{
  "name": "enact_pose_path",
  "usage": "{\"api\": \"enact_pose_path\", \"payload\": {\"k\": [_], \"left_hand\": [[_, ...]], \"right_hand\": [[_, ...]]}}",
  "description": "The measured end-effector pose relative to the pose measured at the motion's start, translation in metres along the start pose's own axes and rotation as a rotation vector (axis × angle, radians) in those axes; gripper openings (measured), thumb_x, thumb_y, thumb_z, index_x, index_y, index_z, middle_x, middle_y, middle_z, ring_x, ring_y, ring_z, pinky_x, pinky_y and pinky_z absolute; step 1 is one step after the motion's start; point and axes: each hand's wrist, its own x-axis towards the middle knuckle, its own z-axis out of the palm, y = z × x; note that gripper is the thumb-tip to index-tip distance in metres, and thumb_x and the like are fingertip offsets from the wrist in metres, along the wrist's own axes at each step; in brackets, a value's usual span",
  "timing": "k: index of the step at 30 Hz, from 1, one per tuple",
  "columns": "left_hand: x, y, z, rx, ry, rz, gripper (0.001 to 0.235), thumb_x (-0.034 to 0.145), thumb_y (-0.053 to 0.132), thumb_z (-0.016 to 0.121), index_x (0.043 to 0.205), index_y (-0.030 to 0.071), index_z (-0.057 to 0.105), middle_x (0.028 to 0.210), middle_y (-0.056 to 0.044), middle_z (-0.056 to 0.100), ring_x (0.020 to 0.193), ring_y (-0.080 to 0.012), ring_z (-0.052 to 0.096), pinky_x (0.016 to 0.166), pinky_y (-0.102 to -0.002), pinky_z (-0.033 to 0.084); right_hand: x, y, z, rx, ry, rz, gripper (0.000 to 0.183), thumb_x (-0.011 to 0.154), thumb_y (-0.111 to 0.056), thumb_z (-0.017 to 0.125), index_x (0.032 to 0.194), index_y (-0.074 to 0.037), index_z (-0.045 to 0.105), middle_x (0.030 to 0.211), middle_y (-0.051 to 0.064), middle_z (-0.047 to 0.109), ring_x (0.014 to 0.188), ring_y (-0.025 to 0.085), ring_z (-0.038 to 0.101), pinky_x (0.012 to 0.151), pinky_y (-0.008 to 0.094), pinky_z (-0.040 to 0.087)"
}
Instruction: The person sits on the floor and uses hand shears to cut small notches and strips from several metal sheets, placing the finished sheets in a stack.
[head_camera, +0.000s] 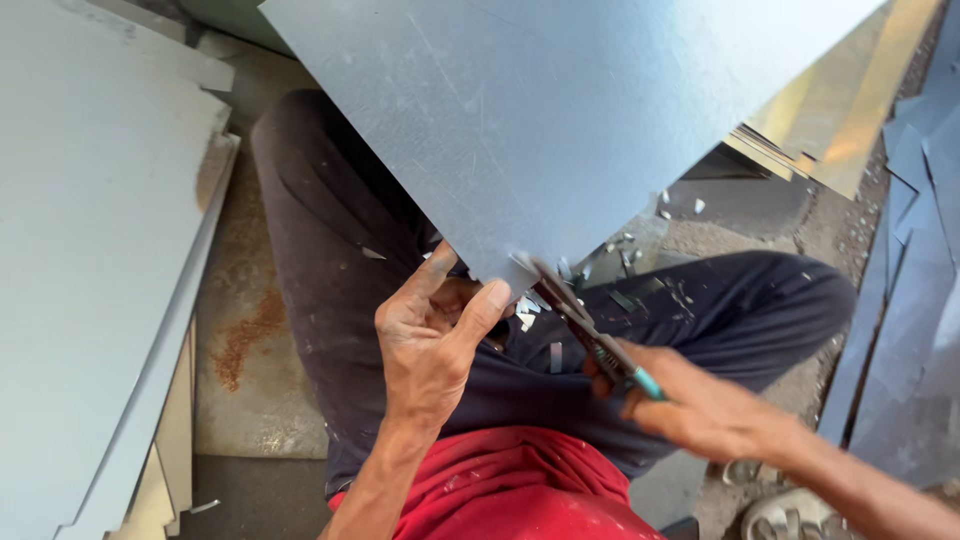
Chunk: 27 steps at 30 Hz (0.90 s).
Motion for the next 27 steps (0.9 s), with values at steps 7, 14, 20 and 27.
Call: {"api": "enact_pose_path", "payload": {"k": [7, 14, 20, 27], "left_hand": [[-0.004, -0.015, 0.031, 0.0, 0.003, -0.066, 0.043, 0.09, 0.0, 0.074, 0.132, -0.007, 0.065, 0.088, -0.008, 0.076, 0.075, -0.0071, 0.069, 0.071, -0.022, 0.058], [-0.003, -0.017, 0.034, 0.026, 0.012, -0.015, 0.045, 0.091, -0.001, 0.075, 0.133, -0.009, 0.063, 0.082, -0.01, 0.076, 0.071, -0.0092, 0.069, 0.068, -0.022, 0.056], [-0.007, -0.027, 0.022, -0.002, -0.012, -0.036, 0.048, 0.089, -0.001, 0.075, 0.135, -0.006, 0.063, 0.089, -0.01, 0.076, 0.076, -0.0104, 0.069, 0.07, -0.022, 0.056], [0.008, -0.047, 0.024, -0.297, -0.197, -0.07, 0.039, 0.091, -0.008, 0.068, 0.128, 0.002, 0.061, 0.115, -0.007, 0.071, 0.107, -0.0157, 0.068, 0.091, -0.029, 0.057]], "right_hand": [[-0.014, 0.022, 0.06, 0.187, 0.187, -0.103, 0.051, 0.066, -0.014, 0.054, 0.115, 0.0, 0.058, 0.09, 0.016, 0.063, 0.081, 0.027, 0.059, 0.077, 0.036, 0.054], [-0.009, 0.014, 0.062, 0.193, 0.302, -0.037, 0.044, 0.065, -0.009, 0.051, 0.108, -0.002, 0.058, 0.085, 0.011, 0.067, 0.079, 0.023, 0.064, 0.077, 0.035, 0.053], [-0.002, 0.015, 0.06, 0.014, 0.343, 0.081, 0.021, 0.069, -0.011, 0.054, 0.087, -0.002, 0.06, 0.064, 0.014, 0.056, 0.061, 0.026, 0.051, 0.063, 0.039, 0.046], [-0.012, 0.06, 0.08, 0.3, 0.273, -0.2, 0.028, 0.069, -0.015, 0.053, 0.092, -0.001, 0.059, 0.069, 0.007, 0.059, 0.063, 0.019, 0.053, 0.061, 0.034, 0.049]]}}
